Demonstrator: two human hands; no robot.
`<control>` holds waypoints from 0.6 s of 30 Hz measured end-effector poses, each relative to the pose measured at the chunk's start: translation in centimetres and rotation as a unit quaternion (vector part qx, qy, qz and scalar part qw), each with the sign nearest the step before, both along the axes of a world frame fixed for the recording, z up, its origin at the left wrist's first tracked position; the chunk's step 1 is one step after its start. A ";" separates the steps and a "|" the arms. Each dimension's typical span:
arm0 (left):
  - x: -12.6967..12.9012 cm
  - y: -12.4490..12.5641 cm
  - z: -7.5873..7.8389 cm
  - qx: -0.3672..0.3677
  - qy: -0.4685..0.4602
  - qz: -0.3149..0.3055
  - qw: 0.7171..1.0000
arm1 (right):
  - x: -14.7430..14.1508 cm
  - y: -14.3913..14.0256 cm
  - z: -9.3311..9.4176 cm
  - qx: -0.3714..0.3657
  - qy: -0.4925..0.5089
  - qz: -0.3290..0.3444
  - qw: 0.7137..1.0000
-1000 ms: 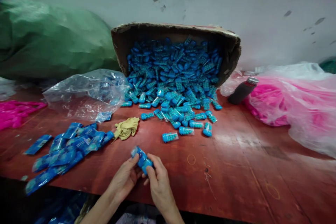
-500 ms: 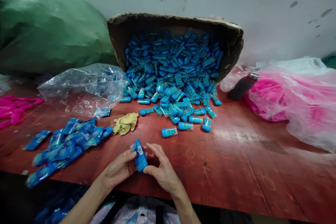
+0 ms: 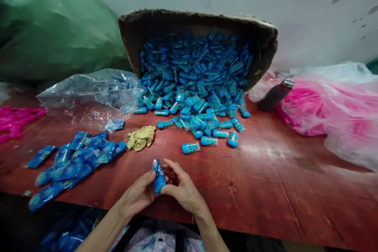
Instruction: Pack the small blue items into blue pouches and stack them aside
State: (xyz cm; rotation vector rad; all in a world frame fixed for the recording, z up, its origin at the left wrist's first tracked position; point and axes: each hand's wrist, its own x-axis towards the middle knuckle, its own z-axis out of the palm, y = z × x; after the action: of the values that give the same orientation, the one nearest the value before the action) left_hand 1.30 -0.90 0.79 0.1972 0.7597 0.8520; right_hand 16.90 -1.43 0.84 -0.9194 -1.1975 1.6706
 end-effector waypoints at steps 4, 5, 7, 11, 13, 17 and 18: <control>0.8 -0.3 0.5 0.003 0.025 0.002 1.000 | 0.1 0.0 -0.2 -0.001 0.015 -0.013 1.000; 1.0 -0.4 0.6 0.000 0.030 0.004 1.000 | 0.1 0.0 -0.2 -0.003 0.018 -0.014 1.000; 1.4 -0.6 0.8 -0.008 0.041 0.013 0.999 | 0.1 0.0 -0.4 -0.004 0.017 -0.017 1.000; 1.8 -0.8 1.2 -0.015 0.058 0.021 0.998 | 0.3 -0.2 -0.4 0.000 0.017 -0.020 1.000; 1.5 -0.7 1.4 -0.011 0.055 0.011 0.998 | 0.4 -0.2 -0.3 -0.001 0.030 -0.012 0.999; 0.7 -0.3 1.7 0.013 0.019 -0.023 0.999 | 0.6 -0.3 -0.1 -0.006 0.038 -0.004 0.999; 0.5 -0.2 1.7 0.016 0.010 -0.023 1.000 | 0.6 -0.3 0.0 -0.008 0.038 0.000 0.999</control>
State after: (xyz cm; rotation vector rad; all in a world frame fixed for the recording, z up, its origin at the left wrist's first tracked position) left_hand 1.85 -1.15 2.46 0.2516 0.7586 0.8196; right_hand 17.49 -1.73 0.82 -0.8581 -1.1359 1.7020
